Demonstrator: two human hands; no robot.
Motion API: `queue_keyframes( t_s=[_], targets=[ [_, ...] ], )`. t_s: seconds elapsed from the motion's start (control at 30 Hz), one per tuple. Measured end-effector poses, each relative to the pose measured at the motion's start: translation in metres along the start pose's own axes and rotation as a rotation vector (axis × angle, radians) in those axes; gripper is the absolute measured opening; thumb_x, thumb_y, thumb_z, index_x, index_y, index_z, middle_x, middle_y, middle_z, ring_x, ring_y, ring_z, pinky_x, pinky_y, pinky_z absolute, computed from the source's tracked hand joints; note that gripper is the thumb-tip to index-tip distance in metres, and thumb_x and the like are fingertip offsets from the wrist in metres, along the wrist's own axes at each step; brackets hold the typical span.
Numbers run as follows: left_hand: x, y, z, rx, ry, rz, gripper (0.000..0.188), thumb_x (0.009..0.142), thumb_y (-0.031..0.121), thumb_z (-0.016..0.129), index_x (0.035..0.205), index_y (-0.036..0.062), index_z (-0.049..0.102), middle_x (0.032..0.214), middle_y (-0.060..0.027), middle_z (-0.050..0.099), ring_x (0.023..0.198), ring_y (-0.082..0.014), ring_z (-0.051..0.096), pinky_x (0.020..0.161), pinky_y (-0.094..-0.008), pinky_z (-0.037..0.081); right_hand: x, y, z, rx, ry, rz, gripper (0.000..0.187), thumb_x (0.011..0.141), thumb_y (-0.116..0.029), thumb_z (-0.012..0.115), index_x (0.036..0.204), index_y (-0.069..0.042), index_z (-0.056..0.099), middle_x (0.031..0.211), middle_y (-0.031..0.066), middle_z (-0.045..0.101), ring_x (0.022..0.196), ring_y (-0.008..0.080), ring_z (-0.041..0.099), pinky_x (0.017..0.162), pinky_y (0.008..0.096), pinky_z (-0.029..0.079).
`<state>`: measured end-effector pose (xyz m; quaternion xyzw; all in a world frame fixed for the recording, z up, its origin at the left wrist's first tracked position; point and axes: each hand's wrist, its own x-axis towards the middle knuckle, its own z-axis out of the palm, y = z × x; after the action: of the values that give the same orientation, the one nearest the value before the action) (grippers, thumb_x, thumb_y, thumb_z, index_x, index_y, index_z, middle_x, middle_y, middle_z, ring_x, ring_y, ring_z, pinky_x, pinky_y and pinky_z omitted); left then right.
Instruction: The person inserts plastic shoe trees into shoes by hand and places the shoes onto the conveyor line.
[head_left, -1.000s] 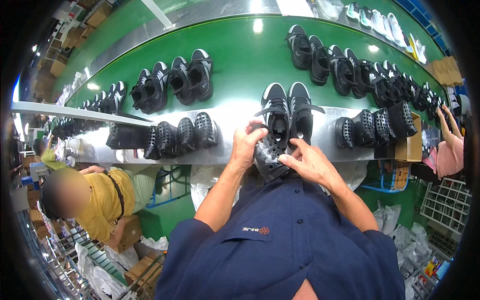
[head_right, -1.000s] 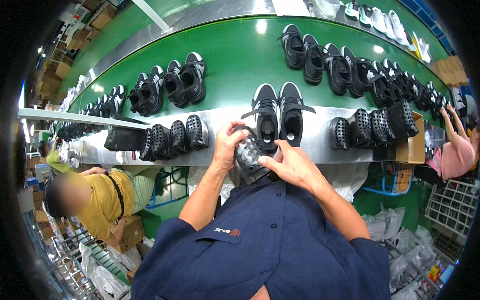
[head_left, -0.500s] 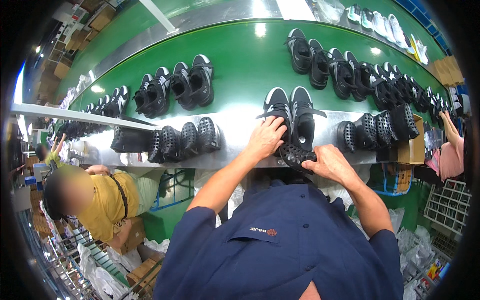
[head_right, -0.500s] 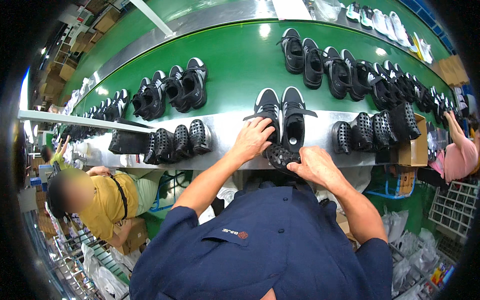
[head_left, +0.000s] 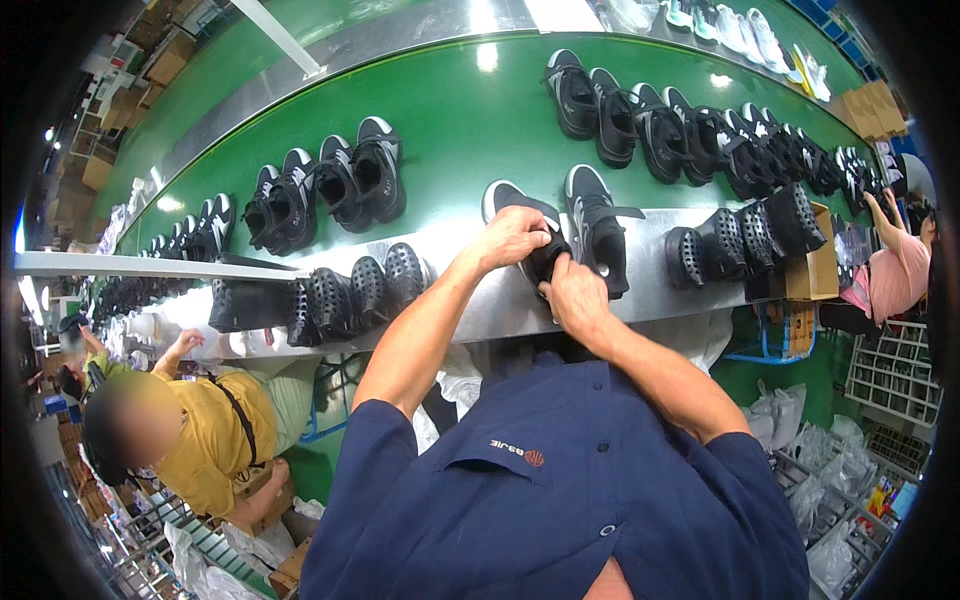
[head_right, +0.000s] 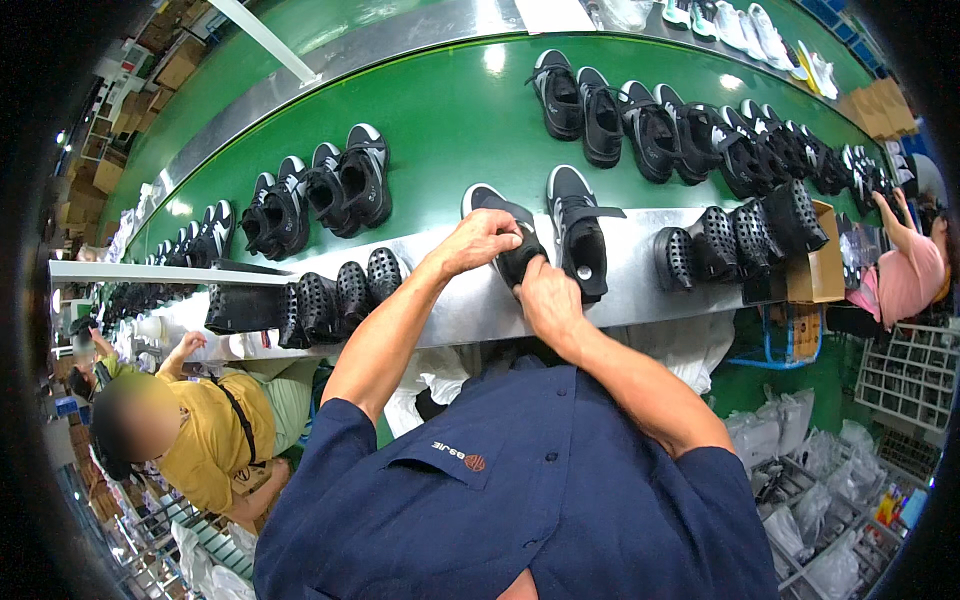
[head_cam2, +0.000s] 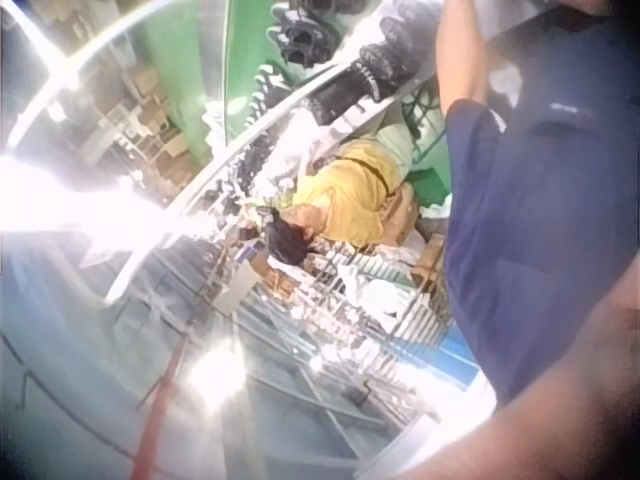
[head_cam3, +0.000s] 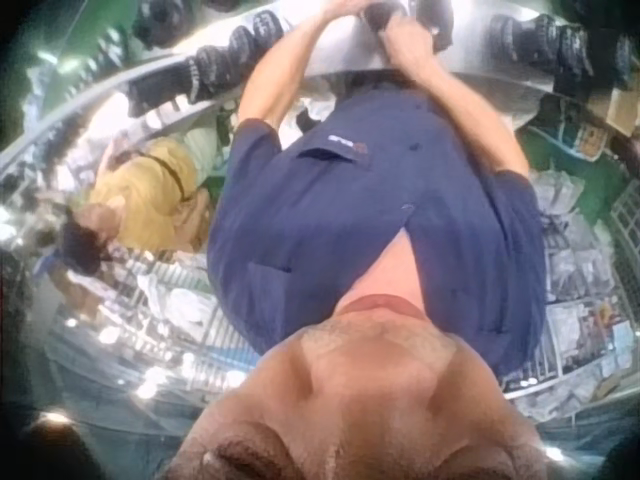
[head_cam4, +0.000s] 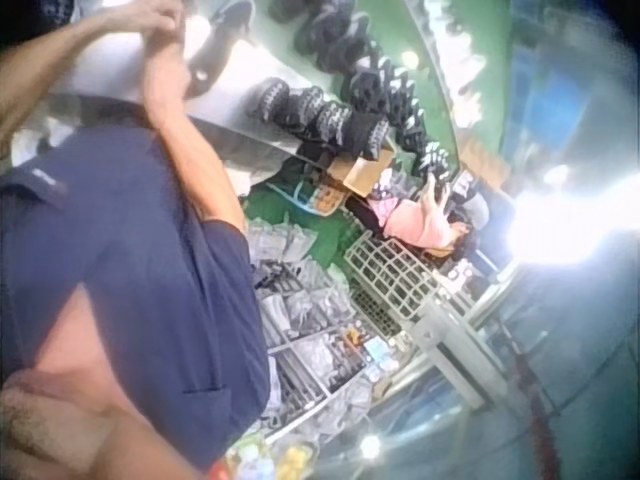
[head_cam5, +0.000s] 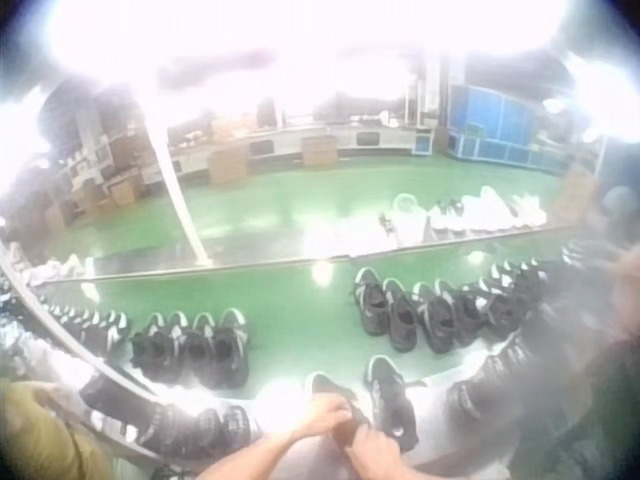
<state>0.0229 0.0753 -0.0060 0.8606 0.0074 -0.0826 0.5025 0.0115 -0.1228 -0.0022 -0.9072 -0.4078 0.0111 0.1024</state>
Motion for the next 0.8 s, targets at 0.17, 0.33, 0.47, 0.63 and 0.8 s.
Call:
queue_keyframes(
  t_s=[0.17, 0.33, 0.47, 0.63, 0.8],
  targets=[
    [0.0, -0.008, -0.003, -0.164, -0.05, -0.124, 0.018, 0.082, 0.015, 0.069, 0.093, 0.0011, 0.072, 0.087, -0.008, 0.07, 0.084, -0.0163, 0.062, 0.078, -0.0323, 0.05, 0.01, 0.011, 0.02, 0.047, 0.058, -0.142, 0.014, 0.087, -0.013, 0.058, 0.095, -0.001, 0.058, 0.075, 0.0126, 0.065, 0.067, 0.0268, 0.068, 0.056, 0.0383, 0.056],
    [-0.003, -0.012, -0.001, -0.303, 0.02, -0.143, 0.017, 0.082, 0.014, 0.071, 0.091, -0.0004, 0.07, 0.091, -0.0066, 0.07, 0.087, -0.0128, 0.062, 0.078, -0.0295, 0.05, 0.026, 0.012, 0.04, 0.166, 0.199, 0.005, 0.004, 0.087, -0.01, 0.057, 0.087, -0.006, 0.057, 0.071, 0.0115, 0.064, 0.065, 0.0319, 0.067, 0.058, 0.0406, 0.054],
    [-0.028, -0.009, 0.027, 0.044, 0.36, 0.018, 0.046, 0.079, 0.026, 0.075, 0.115, 0.0006, 0.063, 0.108, -0.0215, 0.069, 0.105, -0.0341, 0.066, 0.093, -0.039, 0.051, 0.005, 0.023, 0.013, 0.461, 0.36, 0.023, 0.026, 0.084, -0.001, 0.064, 0.109, 0.004, 0.057, 0.096, 0.019, 0.061, 0.092, 0.0366, 0.062, 0.08, 0.0414, 0.052],
    [-0.035, -0.002, 0.07, 0.21, 0.28, -0.496, 0.066, 0.078, 0.027, 0.07, 0.135, 0.0044, 0.046, 0.093, -0.0271, 0.07, 0.09, -0.0454, 0.067, 0.08, -0.0515, 0.052, 0.03, 0.018, 0.017, 0.4, -0.127, 0.314, 0.056, 0.079, -0.01, 0.067, 0.125, 0.012, 0.042, 0.1, 0.0279, 0.064, 0.09, 0.042, 0.066, 0.082, 0.0468, 0.055],
    [-0.031, -0.006, 0.082, 0.443, 0.478, -0.608, 0.02, 0.075, 0.012, 0.064, 0.092, 0.0014, 0.066, 0.085, -0.0237, 0.07, 0.085, -0.0417, 0.069, 0.078, -0.0511, 0.054, 0.048, 0.016, 0.049, 0.278, -0.128, 0.448, 0.033, 0.079, -0.008, 0.064, 0.107, 0.006, 0.051, 0.08, 0.0241, 0.07, 0.079, 0.0409, 0.071, 0.07, 0.047, 0.058]
  ],
)
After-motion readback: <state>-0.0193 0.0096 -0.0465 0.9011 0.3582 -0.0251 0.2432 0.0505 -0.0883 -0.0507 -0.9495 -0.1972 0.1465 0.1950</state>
